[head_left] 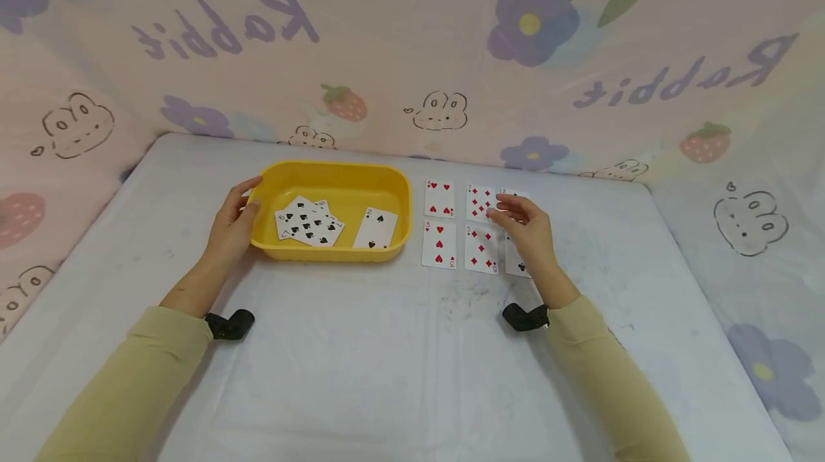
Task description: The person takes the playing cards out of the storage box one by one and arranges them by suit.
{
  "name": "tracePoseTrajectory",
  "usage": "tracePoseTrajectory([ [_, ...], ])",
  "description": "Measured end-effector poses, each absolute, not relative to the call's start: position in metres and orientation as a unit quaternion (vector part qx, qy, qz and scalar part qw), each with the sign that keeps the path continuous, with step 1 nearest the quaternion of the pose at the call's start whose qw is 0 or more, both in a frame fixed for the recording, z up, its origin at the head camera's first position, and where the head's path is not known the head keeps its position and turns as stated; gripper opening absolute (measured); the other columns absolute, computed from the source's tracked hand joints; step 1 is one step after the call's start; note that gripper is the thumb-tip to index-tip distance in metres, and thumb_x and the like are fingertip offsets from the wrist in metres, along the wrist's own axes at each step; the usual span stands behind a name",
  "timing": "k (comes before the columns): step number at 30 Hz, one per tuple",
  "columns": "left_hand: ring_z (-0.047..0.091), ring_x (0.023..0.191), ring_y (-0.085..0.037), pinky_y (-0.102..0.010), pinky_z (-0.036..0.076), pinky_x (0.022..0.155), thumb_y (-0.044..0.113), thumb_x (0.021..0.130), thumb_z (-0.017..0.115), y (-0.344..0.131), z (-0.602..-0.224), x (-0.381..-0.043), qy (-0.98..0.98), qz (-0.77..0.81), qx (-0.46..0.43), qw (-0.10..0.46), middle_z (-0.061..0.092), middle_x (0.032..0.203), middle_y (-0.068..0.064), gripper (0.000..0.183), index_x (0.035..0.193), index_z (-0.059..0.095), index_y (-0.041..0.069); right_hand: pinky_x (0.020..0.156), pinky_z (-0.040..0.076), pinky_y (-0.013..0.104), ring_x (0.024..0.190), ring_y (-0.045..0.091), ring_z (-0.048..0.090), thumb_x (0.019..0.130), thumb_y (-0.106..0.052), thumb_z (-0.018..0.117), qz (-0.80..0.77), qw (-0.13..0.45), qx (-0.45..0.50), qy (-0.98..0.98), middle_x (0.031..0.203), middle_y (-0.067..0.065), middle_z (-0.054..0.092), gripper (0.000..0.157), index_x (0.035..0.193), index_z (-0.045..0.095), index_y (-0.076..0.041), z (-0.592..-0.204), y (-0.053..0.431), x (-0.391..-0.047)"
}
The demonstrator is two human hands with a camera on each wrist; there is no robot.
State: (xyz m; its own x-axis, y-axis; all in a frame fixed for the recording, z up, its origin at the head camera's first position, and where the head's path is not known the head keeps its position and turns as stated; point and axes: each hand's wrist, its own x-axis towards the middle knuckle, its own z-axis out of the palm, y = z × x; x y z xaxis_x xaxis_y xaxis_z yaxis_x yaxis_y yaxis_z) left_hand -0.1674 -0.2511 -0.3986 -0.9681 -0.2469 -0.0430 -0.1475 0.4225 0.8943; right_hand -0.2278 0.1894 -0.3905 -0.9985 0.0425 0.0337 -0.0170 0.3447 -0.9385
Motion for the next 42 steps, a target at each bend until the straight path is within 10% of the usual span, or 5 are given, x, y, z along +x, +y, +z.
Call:
tracePoseTrajectory([
  [42,0.045,0.11,-0.031,-0.02,0.038,0.081,0.024,0.104,0.031,-0.25,-0.399,-0.167,-0.836,-0.535,0.106,0.062,0.038,0.137,-0.024,0.045,0.149,0.032,0.023,0.082,0.048,0.023,0.096,0.019,0.058,0.086,-0.021,0.071,0.593,-0.147,0.075,-0.788,0.107,0.006,0.064,0.039,0.121,0.064,-0.006,-0.36,-0.029,-0.248],
])
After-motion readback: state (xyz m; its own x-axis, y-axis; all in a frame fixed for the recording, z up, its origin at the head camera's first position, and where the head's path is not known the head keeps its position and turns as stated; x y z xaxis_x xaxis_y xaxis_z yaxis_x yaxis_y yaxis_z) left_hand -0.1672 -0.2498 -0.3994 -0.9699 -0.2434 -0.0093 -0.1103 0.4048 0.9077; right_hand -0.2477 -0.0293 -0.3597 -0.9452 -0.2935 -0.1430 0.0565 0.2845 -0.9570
